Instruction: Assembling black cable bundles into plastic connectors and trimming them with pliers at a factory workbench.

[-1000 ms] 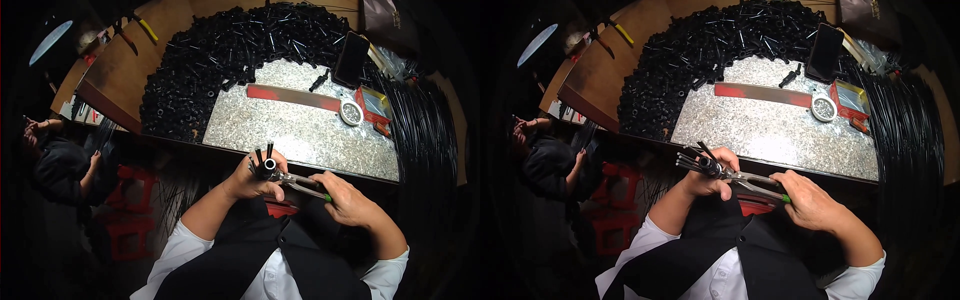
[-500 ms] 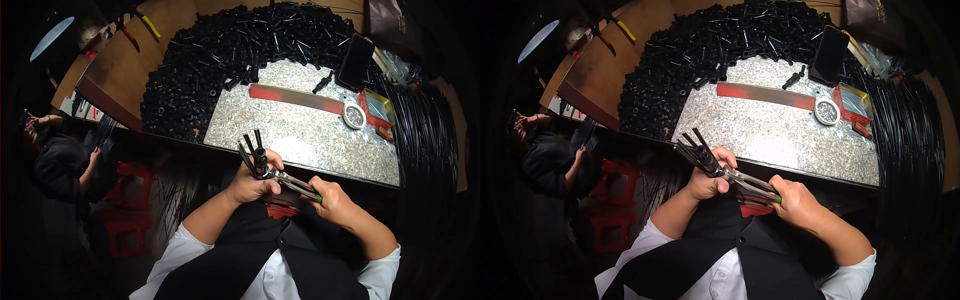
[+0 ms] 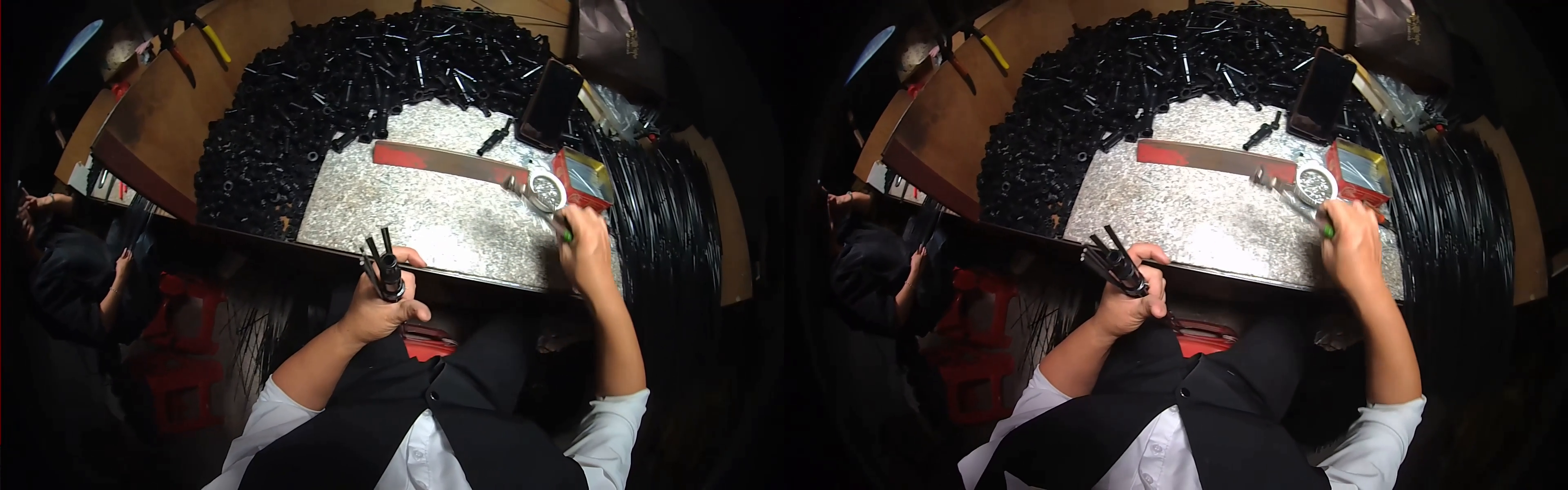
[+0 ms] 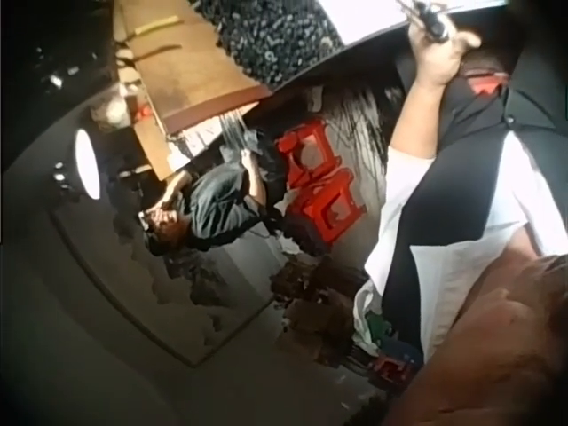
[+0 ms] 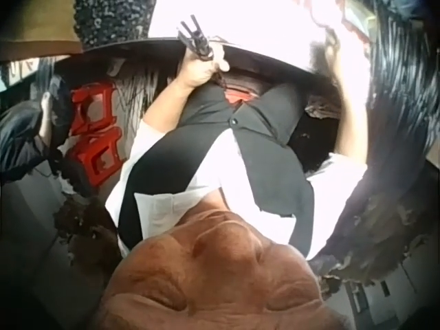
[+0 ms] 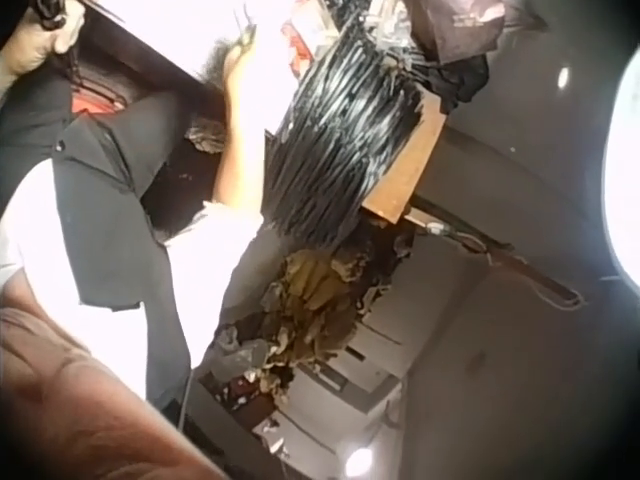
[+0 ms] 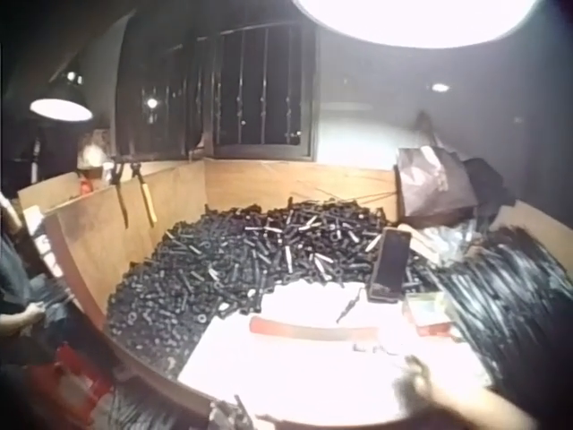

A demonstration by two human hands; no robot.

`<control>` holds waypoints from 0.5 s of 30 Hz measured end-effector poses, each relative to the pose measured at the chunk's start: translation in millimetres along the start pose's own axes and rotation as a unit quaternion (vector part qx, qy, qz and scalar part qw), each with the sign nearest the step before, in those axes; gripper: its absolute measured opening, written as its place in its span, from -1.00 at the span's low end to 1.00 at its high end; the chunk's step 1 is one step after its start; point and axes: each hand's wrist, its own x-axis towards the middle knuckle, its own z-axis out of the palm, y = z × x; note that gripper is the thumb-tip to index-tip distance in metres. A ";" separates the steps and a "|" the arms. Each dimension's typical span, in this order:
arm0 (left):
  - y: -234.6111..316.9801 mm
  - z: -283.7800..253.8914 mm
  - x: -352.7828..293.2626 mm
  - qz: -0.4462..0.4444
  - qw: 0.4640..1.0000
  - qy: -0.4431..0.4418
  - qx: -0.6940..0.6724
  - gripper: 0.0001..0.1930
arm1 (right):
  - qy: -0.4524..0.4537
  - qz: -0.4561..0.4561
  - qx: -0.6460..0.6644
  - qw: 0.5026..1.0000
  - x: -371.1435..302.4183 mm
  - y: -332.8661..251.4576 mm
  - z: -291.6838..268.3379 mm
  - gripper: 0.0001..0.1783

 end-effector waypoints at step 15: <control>12.8 8.4 2.2 -0.018 1.000 -0.009 0.008 -0.19 | -0.137 0.004 -0.143 0.980 65.3 37.5 44.9 -0.81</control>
